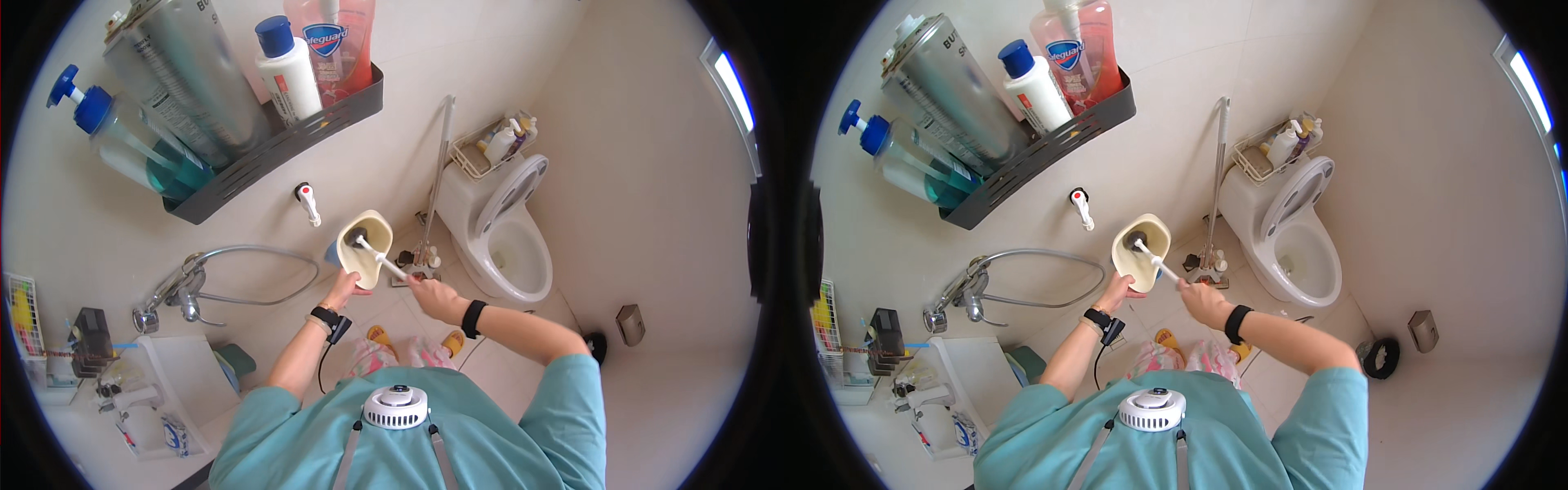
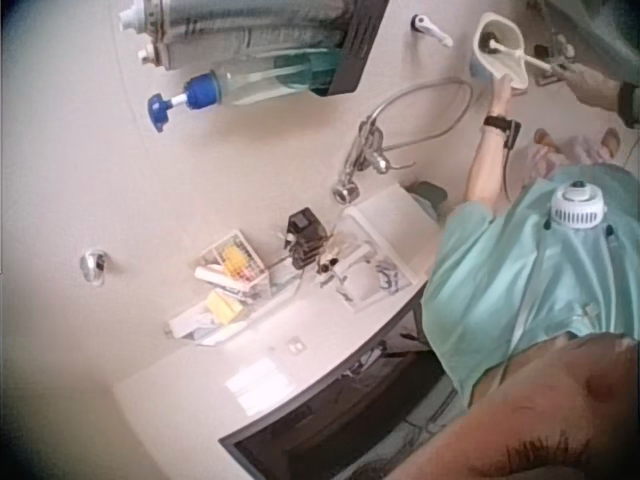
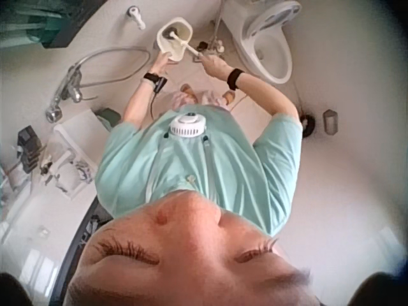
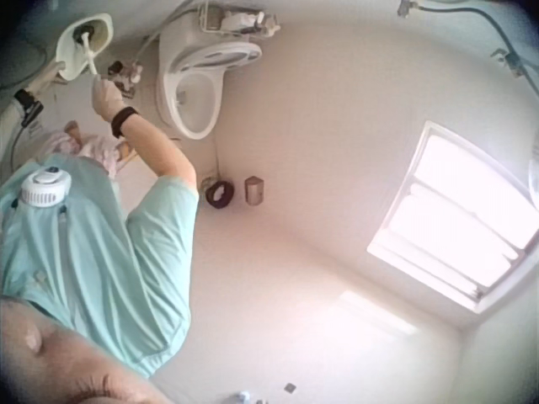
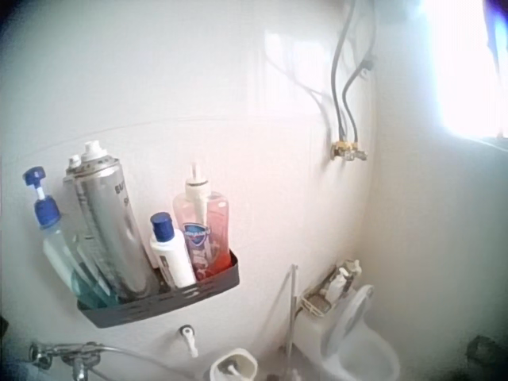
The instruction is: The person wipes a bathroom wall and a toilet paper holder with a cloth, and then cleans a small plastic container by scrubbing it with a brush under running water from a showerhead.
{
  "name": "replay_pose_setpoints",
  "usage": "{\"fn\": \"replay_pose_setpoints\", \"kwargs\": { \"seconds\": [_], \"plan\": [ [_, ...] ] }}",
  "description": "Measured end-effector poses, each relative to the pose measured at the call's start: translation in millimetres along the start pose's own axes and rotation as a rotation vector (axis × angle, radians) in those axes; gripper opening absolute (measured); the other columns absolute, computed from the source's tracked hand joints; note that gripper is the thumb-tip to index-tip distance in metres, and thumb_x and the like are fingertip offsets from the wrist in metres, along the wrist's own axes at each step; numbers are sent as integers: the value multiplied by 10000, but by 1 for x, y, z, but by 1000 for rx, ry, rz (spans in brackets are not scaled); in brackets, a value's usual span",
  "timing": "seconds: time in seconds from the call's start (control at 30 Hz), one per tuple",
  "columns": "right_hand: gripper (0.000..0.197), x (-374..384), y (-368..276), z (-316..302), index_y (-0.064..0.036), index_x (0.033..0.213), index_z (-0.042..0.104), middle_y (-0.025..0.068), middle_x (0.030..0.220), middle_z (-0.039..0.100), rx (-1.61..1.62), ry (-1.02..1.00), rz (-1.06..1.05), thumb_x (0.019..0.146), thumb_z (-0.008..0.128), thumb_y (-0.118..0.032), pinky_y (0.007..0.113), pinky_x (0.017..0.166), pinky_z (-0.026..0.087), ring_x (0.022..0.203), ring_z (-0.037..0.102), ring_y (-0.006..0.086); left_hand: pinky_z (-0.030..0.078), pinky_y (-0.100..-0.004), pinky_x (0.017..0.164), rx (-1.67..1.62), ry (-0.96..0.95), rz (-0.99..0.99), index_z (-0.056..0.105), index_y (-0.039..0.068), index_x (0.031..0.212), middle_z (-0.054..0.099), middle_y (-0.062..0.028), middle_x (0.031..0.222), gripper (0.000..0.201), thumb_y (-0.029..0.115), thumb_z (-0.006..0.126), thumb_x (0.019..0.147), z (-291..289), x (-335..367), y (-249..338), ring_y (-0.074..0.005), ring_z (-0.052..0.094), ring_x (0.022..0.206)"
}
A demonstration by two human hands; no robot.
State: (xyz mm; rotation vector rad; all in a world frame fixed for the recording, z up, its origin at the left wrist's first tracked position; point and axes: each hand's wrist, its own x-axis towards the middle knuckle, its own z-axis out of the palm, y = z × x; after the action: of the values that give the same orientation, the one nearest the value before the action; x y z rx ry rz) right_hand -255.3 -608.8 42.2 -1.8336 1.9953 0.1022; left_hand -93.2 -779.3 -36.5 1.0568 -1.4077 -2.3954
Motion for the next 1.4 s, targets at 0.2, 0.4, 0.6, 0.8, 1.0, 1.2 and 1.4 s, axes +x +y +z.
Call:
{"fn": "replay_pose_setpoints", "kwargs": {
  "seconds": [0.2, 0.4, 0.6, 0.8, 1.0, 1.2, 1.4],
  "plan": [
    [328, 21, -5, -3, -48, 1176, 434, 50, 735, 500, 2244, -223, 499, 879, 479, -181, 196, 374, 380, 450, 425, 78, 576, -357, 603, -74, 36, 26, 406, -64, 1155, 524, -151, 1047, 416, 30, 360, 752, 6, -9, -19, -269, 590, 859],
    [471, -11, -18, 52, -50, 1271, 369, 181, 706, 577, 415, 275, -8, 809, 457, -63, 382, 468, 472, 575, 595, 273, 572, -375, 616, -88, 67, 41, 370, -46, 1187, 517, -165, 1072, 449, 25, 367, 744, 9, -5, -15, -274, 586, 893],
    [477, -17, -11, 5, -1, 1253, 362, 214, 765, 583, 177, 28, 69, 782, 424, -43, 406, 526, 482, 657, 608, 309, 568, -382, 604, 61, 44, -29, 333, -39, 1210, 509, -183, 1066, 478, 24, 370, 738, -10, -19, -11, -294, 589, 872],
    [508, -1, -47, 53, -32, 1328, 301, 30, 677, 476, 1629, -250, 436, 861, 475, -126, 239, 395, 377, 484, 456, 101, 564, -362, 506, 406, 26, -191, 303, 52, 1275, 505, -161, 1089, 529, 15, 376, 752, -43, -11, -47, -274, 590, 875],
    [487, -10, -32, 103, -38, 1327, 282, 24, 676, 447, 1984, -253, 571, 869, 437, -103, 220, 391, 338, 484, 400, 85, 528, -334, 420, 756, -22, -185, 469, 54, 1140, 601, -148, 843, 403, 27, 392, 746, -52, 19, -15, -253, 623, 657],
    [530, 40, -18, 152, -96, 1354, 240, 30, 726, 455, 2036, -253, 626, 876, 465, -127, 194, 413, 338, 511, 374, 69, 470, -405, 738, 1543, 18, 123, 580, 113, 999, 612, -183, 913, 232, 164, 402, 858, -89, 108, -45, -346, 587, 849],
    [524, 86, 8, 210, -78, 1344, 248, 36, 725, 457, 2100, -237, 634, 869, 466, -126, 184, 396, 321, 483, 370, 67, 466, -423, 715, 1696, 53, 169, 616, 133, 904, 628, -128, 883, 224, 227, 428, 827, -109, 178, -82, -304, 600, 847]
  ]
}}
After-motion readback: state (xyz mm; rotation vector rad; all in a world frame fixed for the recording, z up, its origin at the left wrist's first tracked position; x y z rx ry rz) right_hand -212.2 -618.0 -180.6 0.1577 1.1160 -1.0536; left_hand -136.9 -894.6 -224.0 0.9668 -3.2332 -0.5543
